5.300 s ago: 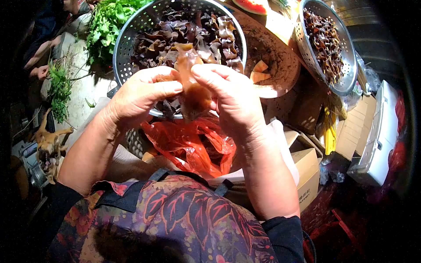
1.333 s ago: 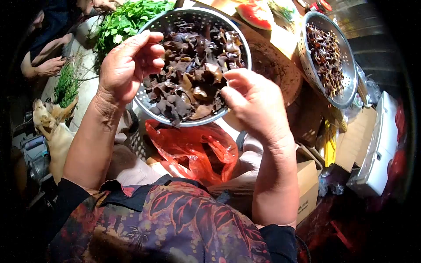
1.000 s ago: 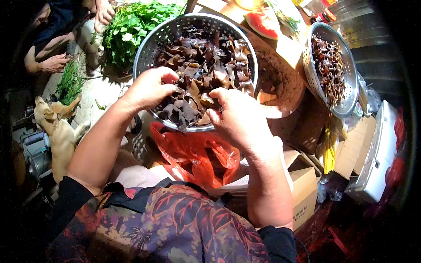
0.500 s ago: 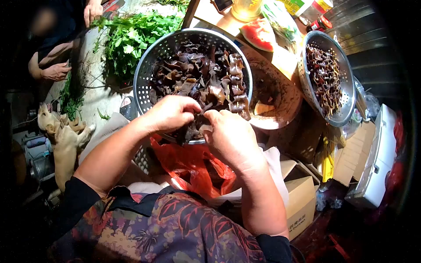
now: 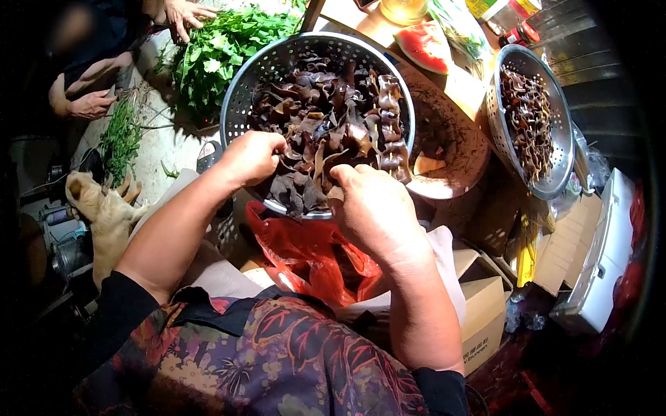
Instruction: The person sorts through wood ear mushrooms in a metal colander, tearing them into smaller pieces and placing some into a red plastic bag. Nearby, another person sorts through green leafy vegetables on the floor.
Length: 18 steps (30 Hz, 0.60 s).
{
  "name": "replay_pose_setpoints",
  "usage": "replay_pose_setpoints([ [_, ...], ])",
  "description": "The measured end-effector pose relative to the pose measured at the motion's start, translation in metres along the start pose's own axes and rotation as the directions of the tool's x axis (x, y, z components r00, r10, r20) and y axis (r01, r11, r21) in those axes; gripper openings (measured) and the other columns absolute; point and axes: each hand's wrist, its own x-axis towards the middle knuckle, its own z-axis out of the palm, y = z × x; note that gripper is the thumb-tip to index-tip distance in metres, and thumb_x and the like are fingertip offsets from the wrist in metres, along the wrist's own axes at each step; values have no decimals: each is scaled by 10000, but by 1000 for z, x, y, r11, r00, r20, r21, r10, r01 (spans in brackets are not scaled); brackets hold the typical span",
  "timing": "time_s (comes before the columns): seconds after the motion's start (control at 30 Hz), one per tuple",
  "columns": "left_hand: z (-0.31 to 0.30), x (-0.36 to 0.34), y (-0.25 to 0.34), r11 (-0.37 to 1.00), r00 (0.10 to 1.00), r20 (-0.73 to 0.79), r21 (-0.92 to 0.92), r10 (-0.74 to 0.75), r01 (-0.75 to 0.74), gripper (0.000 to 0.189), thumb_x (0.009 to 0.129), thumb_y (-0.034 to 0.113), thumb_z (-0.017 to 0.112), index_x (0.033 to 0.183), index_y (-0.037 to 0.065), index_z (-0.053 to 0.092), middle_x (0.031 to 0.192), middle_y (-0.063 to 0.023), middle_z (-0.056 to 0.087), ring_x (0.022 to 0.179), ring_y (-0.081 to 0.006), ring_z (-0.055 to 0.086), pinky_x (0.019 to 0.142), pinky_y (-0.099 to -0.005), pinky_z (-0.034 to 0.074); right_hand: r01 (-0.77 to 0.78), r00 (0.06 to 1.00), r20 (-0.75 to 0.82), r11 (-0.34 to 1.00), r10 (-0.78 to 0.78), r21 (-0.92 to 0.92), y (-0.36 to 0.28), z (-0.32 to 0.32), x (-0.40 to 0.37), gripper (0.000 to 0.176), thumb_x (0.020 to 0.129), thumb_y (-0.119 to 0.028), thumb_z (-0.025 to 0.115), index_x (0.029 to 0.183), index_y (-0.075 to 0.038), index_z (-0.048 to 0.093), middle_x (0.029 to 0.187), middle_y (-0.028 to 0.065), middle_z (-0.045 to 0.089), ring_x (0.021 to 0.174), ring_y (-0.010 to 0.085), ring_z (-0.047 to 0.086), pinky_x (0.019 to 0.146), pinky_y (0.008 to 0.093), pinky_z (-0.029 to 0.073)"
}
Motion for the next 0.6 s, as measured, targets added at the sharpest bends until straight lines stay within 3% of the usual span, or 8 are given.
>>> replay_pose_setpoints([
  [0.13,-18,0,-3,968,992,13,-222,125,-119,261,728,66,561,967,75,665,885,-128,671,825,-235,649,759,-315,501,17,1000,-12,1000,-17,2,1,3,1,286,752,-144,639,1023,-68,589,866,150,605,842,316,608,742,404,490],
  [0.2,-24,-5,0,932,952,121,-269,281,-241,299,713,46,596,1005,75,655,891,-109,675,823,-194,644,755,-303,502,25,1000,-17,1000,-25,1,2,5,1,278,754,-140,633,1019,-66,588,855,151,602,834,318,609,735,405,492],
  [0.27,-33,-12,9,952,939,246,-248,239,-178,381,694,69,642,1075,64,626,903,-107,665,838,-193,635,775,-301,503,31,999,-19,1000,-31,2,3,6,2,270,757,-136,627,1015,-64,587,844,152,600,826,319,610,728,406,494],
  [0.37,-41,3,-3,947,966,95,-239,241,-213,381,678,50,613,1059,42,623,914,-112,659,840,-191,633,769,-304,504,38,999,-22,999,-39,-7,3,6,1,263,753,-126,625,1004,-60,582,827,152,595,813,322,611,719,407,495],
  [0.43,-51,18,-10,954,980,-142,-245,142,-173,400,677,24,555,1073,39,610,984,-128,637,848,-205,630,792,-300,497,43,999,-12,999,-43,-1,1,4,0,255,748,-114,620,992,-54,576,828,156,595,811,322,611,715,408,497],
  [0.5,-55,30,-12,971,929,-358,-169,97,-167,467,691,24,536,1158,45,553,1129,-162,576,932,-262,611,857,-322,478,33,999,-13,999,-33,14,2,5,-1,245,745,-110,620,979,-52,573,826,157,594,811,322,611,717,407,498],
  [0.53,-47,40,-17,971,851,-484,-11,204,-239,493,723,57,562,1213,61,509,1170,-179,546,1024,-303,571,904,-357,452,25,1000,-10,999,-25,28,2,6,-1,235,743,-106,619,966,-50,570,825,158,594,811,321,611,718,407,498],
  [0.6,-36,56,-16,986,866,-477,11,151,-166,458,778,147,561,1230,109,495,1152,-169,549,1058,-323,556,911,-411,447,20,1000,-7,1000,-20,3,3,5,-2,212,745,-103,616,944,-50,567,818,156,592,811,321,611,714,405,499],
])
